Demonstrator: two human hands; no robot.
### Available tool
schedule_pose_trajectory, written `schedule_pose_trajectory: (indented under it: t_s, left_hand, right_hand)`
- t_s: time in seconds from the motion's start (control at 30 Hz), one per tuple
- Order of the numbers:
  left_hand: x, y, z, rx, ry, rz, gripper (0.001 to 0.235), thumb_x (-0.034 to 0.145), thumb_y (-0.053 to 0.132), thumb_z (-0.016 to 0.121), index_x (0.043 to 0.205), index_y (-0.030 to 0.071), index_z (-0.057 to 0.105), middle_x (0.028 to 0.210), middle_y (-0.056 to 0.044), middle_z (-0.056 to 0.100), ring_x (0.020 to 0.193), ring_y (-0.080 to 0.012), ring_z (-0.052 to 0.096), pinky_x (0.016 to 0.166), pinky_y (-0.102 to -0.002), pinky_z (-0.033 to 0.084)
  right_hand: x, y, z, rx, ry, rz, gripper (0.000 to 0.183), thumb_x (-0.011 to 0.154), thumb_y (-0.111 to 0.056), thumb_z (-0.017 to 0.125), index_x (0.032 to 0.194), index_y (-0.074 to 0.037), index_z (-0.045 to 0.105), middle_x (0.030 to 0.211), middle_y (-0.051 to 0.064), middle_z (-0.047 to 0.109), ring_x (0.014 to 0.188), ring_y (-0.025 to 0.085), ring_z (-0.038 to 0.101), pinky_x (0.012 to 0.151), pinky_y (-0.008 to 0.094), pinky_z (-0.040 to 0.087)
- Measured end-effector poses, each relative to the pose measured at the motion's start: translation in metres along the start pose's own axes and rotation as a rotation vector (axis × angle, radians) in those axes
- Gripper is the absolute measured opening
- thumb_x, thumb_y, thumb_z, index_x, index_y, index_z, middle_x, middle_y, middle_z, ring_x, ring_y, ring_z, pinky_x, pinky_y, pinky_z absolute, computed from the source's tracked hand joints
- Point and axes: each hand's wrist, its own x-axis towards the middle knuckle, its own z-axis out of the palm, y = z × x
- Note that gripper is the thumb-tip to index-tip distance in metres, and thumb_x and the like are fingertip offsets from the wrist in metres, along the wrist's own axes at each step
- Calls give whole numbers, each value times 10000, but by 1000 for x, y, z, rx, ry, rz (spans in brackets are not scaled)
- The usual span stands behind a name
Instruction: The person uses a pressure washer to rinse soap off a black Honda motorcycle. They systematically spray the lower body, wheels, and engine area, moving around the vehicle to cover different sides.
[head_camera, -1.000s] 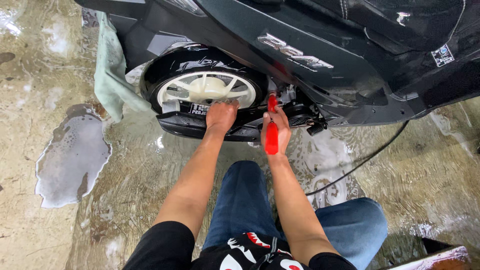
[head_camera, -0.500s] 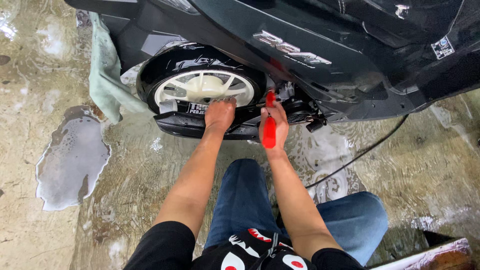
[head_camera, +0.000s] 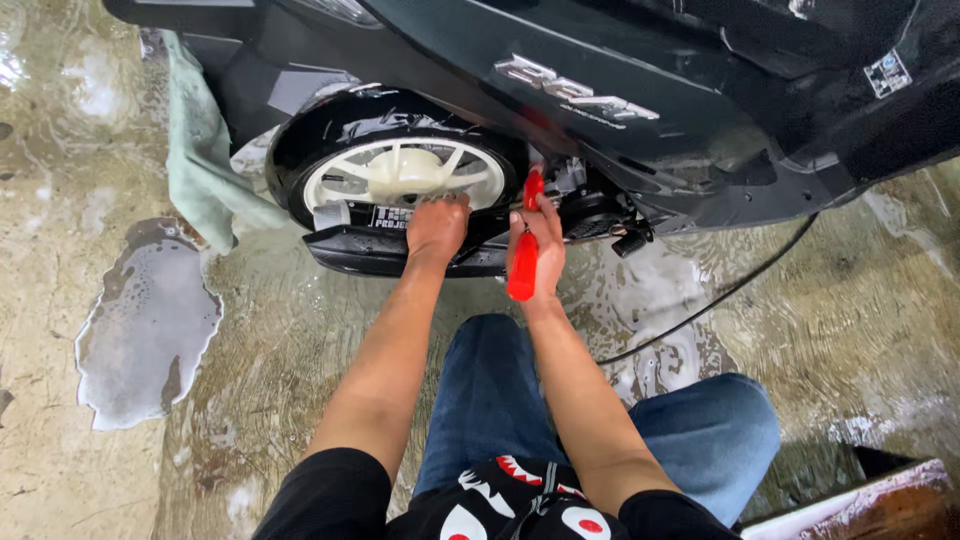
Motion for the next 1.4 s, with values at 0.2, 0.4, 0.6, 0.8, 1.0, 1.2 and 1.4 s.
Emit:
schedule_pose_trajectory:
  t_s: [0.2, 0.4, 0.6, 0.8, 1.0, 1.2, 1.4]
  left_hand:
    - [3, 2, -5, 23, -29, -6, 172, 951, 261, 644, 995, 108, 707, 920, -143, 761, 855, -324, 739, 804, -451, 557]
    - [2, 11, -30, 37, -123, -13, 417, 938, 447, 649, 1084, 60, 704, 1018, -178, 746, 972, -344, 717, 875, -463, 535]
    - [5, 18, -33, 118, -250, -14, 735, 911, 650, 574, 1272, 16, 660, 1277, -216, 647, 1240, -382, 554, 1017, -508, 412]
    - [6, 27, -42, 157, -498, -76, 734, 985, 667, 474, 1334, 46, 654, 1430, -178, 588, 1372, -348, 477, 1110, -491, 370]
    - [7, 21, -30, 176, -400, -46, 753, 967, 701, 452, 1268, 51, 686, 1435, -173, 563, 1346, -354, 468, 1057, -521, 373]
    - [9, 24, -36, 184, -421, -64, 777, 987, 722, 436, 1239, 42, 718, 1398, -173, 602, 1349, -346, 490, 1079, -522, 381]
    - [5, 24, -37, 178, -430, -61, 788, 1013, 726, 407, 1213, 36, 730, 1344, -178, 638, 1331, -351, 504, 1072, -524, 384]
  right_hand:
    - [-1, -3, 4, -6, -20, -47, 81, 976, -115, 720, 1042, -68, 716, 1298, 219, 666, 1149, 383, 685, 941, 434, 572]
    - [-17, -29, -17, -91, -108, -5, 89, 979, -148, 716, 1052, -98, 723, 1373, 201, 613, 1132, 410, 674, 930, 454, 566]
    - [-32, -69, -45, -83, -270, 61, 154, 971, -196, 714, 1108, -127, 703, 1414, 168, 576, 1054, 411, 689, 832, 476, 584]
    - [-18, -89, -86, -195, -236, -1, 148, 987, -197, 707, 1104, -116, 666, 1437, 202, 525, 1061, 425, 687, 786, 478, 594]
    - [-12, -84, -93, -177, -287, 147, 139, 980, -227, 713, 1064, -124, 675, 1394, 171, 562, 964, 394, 708, 772, 481, 588]
    - [-11, -70, -84, -140, -211, 84, 102, 977, -202, 726, 1046, -133, 693, 1360, 164, 588, 984, 393, 702, 790, 470, 578]
    - [-25, -37, -71, -4, -71, -2, 130, 1020, -184, 733, 1133, -123, 714, 1358, 113, 630, 1095, 334, 725, 922, 394, 600]
